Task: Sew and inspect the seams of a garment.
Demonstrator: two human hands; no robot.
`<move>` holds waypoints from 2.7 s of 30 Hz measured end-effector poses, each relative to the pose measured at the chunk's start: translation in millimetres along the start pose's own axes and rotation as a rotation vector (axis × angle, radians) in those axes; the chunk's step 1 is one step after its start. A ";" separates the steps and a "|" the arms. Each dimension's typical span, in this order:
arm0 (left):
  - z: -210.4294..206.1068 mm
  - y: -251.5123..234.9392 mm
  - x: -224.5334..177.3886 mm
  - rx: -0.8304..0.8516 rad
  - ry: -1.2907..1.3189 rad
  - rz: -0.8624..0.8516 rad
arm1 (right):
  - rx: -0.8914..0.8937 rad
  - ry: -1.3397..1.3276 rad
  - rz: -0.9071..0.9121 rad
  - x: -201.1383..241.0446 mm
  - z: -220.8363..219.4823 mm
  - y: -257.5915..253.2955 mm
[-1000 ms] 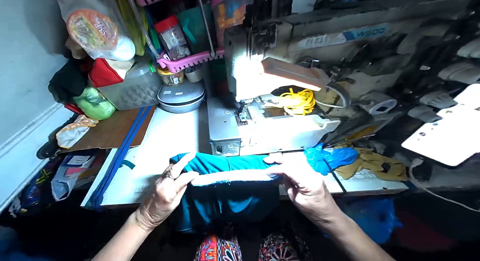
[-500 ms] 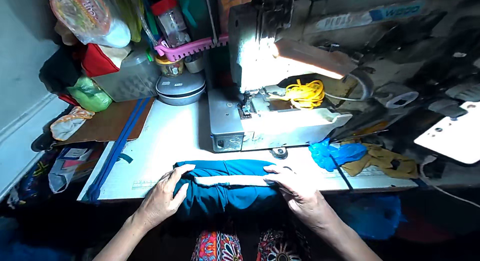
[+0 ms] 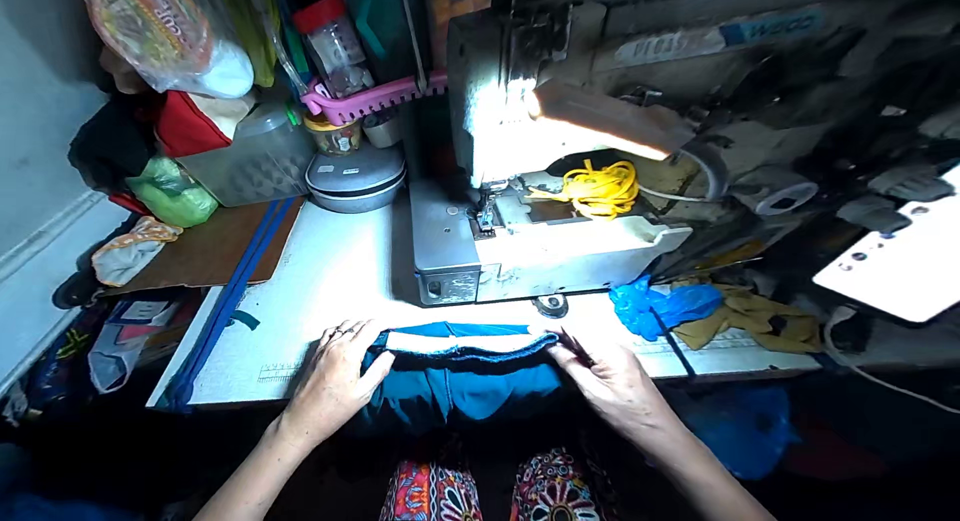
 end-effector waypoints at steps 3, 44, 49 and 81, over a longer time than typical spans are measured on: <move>6.6 -2.4 3.1 -0.020 0.167 0.060 | 0.049 -0.105 -0.141 -5.7 -2.1 -5.2; 65.5 -3.7 -27.7 -0.019 0.376 -0.156 | 0.016 -0.433 -0.300 30.4 24.9 -3.2; 58.3 1.8 -48.7 -0.042 0.616 -0.182 | 0.149 -0.623 -0.452 29.4 6.6 -2.3; 12.1 -4.0 -42.5 -0.318 1.468 0.403 | 0.380 -0.284 -0.484 16.1 -24.6 6.6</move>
Point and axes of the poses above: each hand's wrist, its own y-axis away from the middle knuckle, its own z-axis out of the back of the hand, x = y × z, the point moved 8 cm from there along -y, towards the middle knuckle, and after that the axes turned 10 degrees about -z, right-handed, at the moved point
